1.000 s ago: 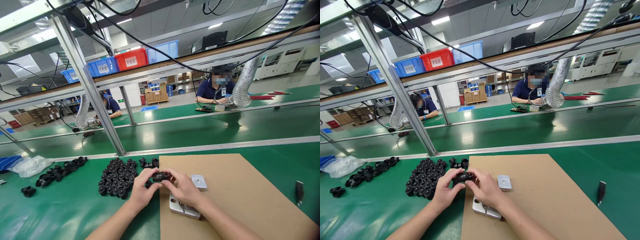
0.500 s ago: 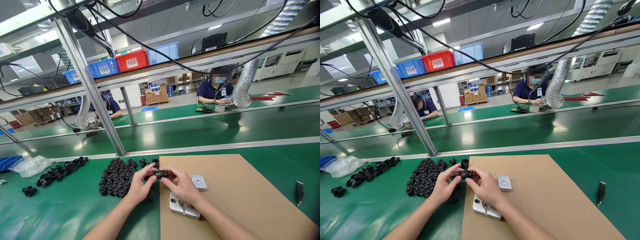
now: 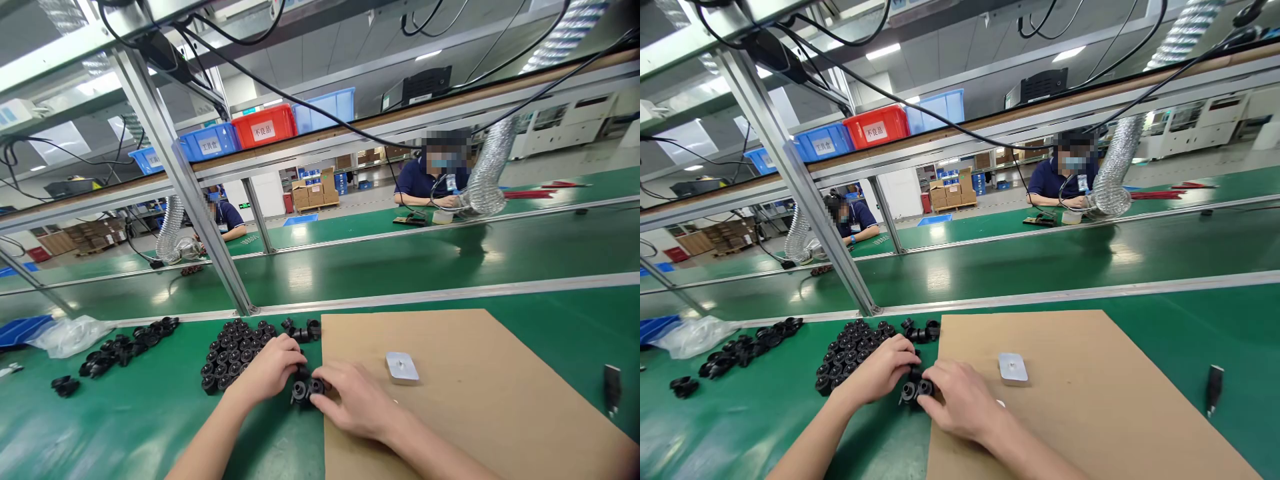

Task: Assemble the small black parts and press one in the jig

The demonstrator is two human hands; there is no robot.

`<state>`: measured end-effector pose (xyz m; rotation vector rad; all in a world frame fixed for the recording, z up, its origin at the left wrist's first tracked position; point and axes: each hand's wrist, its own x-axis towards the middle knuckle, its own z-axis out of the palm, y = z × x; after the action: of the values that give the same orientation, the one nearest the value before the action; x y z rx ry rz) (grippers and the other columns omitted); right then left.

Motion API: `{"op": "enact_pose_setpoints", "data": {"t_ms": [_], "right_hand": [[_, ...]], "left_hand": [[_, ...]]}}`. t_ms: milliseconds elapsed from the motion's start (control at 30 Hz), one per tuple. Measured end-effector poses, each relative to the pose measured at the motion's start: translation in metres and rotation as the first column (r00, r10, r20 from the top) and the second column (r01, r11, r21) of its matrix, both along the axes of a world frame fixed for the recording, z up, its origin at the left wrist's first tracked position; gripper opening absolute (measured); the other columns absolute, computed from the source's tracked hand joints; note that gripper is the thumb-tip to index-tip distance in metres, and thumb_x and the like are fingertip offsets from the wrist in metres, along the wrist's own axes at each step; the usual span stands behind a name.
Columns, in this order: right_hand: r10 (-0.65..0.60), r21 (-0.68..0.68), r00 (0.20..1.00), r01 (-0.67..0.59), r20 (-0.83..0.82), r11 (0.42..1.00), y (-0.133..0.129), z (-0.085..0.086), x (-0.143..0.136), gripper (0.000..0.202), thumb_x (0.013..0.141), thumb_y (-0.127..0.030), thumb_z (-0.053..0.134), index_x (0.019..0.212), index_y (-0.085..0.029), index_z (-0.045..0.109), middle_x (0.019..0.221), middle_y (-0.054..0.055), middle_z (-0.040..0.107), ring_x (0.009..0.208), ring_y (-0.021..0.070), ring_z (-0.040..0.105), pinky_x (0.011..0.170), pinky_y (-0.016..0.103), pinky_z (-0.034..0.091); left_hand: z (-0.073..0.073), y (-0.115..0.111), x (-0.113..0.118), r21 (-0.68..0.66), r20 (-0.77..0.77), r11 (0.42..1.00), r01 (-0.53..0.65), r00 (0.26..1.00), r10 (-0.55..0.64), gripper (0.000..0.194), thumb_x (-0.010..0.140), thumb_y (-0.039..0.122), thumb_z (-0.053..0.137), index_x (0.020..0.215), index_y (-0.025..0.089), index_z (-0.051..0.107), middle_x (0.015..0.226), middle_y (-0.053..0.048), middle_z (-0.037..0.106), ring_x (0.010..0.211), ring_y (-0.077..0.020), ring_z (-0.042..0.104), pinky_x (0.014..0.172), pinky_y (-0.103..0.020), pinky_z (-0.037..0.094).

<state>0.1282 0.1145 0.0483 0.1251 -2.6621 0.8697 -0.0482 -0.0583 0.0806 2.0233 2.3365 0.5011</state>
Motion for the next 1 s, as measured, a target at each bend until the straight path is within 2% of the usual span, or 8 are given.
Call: {"op": "enact_pose_setpoints", "data": {"t_ms": [133, 267, 367, 500, 700, 833, 900, 1000], "right_hand": [[-0.076, -0.185, 0.997, 0.074, -0.003, 0.980, 0.006, 0.003, -0.002, 0.023, 0.098, -0.041, 0.065, 0.113, -0.024, 0.072, 0.096, 0.004, 0.071, 0.085, 0.0232, 0.065, 0.075, 0.034, 0.045], [-0.177, -0.434, 0.983, 0.180, 0.046, 0.883, 0.016, 0.005, -0.008, 0.038, 0.103, -0.051, 0.056, 0.123, -0.022, 0.068, 0.094, 0.005, 0.073, 0.082, 0.0234, 0.065, 0.075, 0.035, 0.047], [-0.056, -0.590, 0.995, 0.092, 0.079, 0.803, 0.017, 0.006, -0.012, 0.048, 0.105, -0.062, 0.049, 0.106, -0.020, 0.072, 0.088, 0.004, 0.072, 0.079, 0.0218, 0.063, 0.070, 0.032, 0.045], [0.145, -0.753, 0.986, -0.035, 0.081, 0.657, 0.014, 0.001, -0.016, 0.053, 0.098, -0.070, 0.059, 0.098, -0.018, 0.072, 0.082, 0.002, 0.068, 0.066, 0.0151, 0.053, 0.060, 0.027, 0.037], [0.102, -0.907, 0.990, 0.044, 0.095, 0.419, 0.019, -0.003, -0.023, 0.063, 0.080, -0.073, 0.078, 0.103, -0.016, 0.069, 0.080, 0.002, 0.065, 0.059, 0.0106, 0.045, 0.055, 0.024, 0.029], [-0.072, -0.941, 0.990, 0.139, 0.123, 0.308, 0.032, 0.000, -0.023, 0.054, 0.077, -0.068, 0.080, 0.087, -0.017, 0.067, 0.080, 0.003, 0.067, 0.060, 0.0114, 0.044, 0.055, 0.025, 0.027], [-0.128, -0.950, 0.983, 0.164, 0.134, 0.266, 0.037, -0.001, -0.023, 0.051, 0.076, -0.065, 0.080, 0.084, -0.017, 0.066, 0.079, 0.002, 0.066, 0.059, 0.0117, 0.044, 0.055, 0.026, 0.026], [-0.165, -0.952, 0.976, 0.178, 0.139, 0.249, 0.042, -0.004, -0.023, 0.049, 0.075, -0.064, 0.080, 0.082, -0.017, 0.065, 0.077, 0.002, 0.065, 0.059, 0.0121, 0.043, 0.056, 0.026, 0.025]], "left_hand": [[-0.014, 0.011, -0.001, 0.095, -0.068, 0.995, -0.035, 0.997, 0.042, 0.021, 0.095, 0.006, 0.063, 0.098, 0.022, 0.077, 0.092, -0.005, 0.075, 0.096, -0.0260, 0.062, 0.082, -0.040, 0.046], [-0.020, 0.016, 0.003, 0.432, -0.092, 0.901, 0.016, 0.995, 0.026, 0.020, 0.101, 0.011, 0.060, 0.106, 0.022, 0.076, 0.097, -0.007, 0.077, 0.094, -0.0242, 0.063, 0.083, -0.041, 0.047], [-0.022, 0.018, 0.011, 0.578, -0.141, 0.807, 0.124, 0.989, -0.051, 0.027, 0.100, 0.009, 0.060, 0.117, 0.025, 0.074, 0.098, -0.007, 0.078, 0.091, -0.0231, 0.065, 0.081, -0.041, 0.050], [-0.023, 0.019, 0.018, 0.612, -0.164, 0.768, 0.190, 0.980, -0.112, 0.038, 0.097, 0.006, 0.062, 0.125, 0.030, 0.071, 0.098, -0.006, 0.078, 0.088, -0.0233, 0.065, 0.077, -0.040, 0.051], [-0.005, 0.010, 0.015, 0.537, 0.017, 0.838, 0.096, 0.992, -0.125, 0.033, 0.099, 0.016, 0.067, 0.131, 0.025, 0.067, 0.112, -0.012, 0.071, 0.100, -0.0243, 0.064, 0.088, -0.040, 0.054], [0.015, 0.002, 0.027, 0.194, 0.154, 0.963, 0.186, 0.964, -0.217, 0.068, 0.067, 0.055, 0.096, 0.124, 0.027, 0.071, 0.121, -0.012, 0.063, 0.111, -0.0309, 0.058, 0.099, -0.044, 0.050], [0.014, 0.001, 0.036, 0.018, 0.157, 0.970, 0.243, 0.957, -0.242, 0.087, 0.047, 0.064, 0.101, 0.122, 0.029, 0.072, 0.120, -0.010, 0.060, 0.112, -0.0328, 0.055, 0.101, -0.045, 0.047], [0.001, 0.002, 0.044, -0.101, 0.139, 0.958, 0.269, 0.957, -0.254, 0.081, 0.047, 0.064, 0.101, 0.115, 0.029, 0.074, 0.111, -0.006, 0.062, 0.107, -0.0310, 0.056, 0.103, -0.045, 0.041]]}}
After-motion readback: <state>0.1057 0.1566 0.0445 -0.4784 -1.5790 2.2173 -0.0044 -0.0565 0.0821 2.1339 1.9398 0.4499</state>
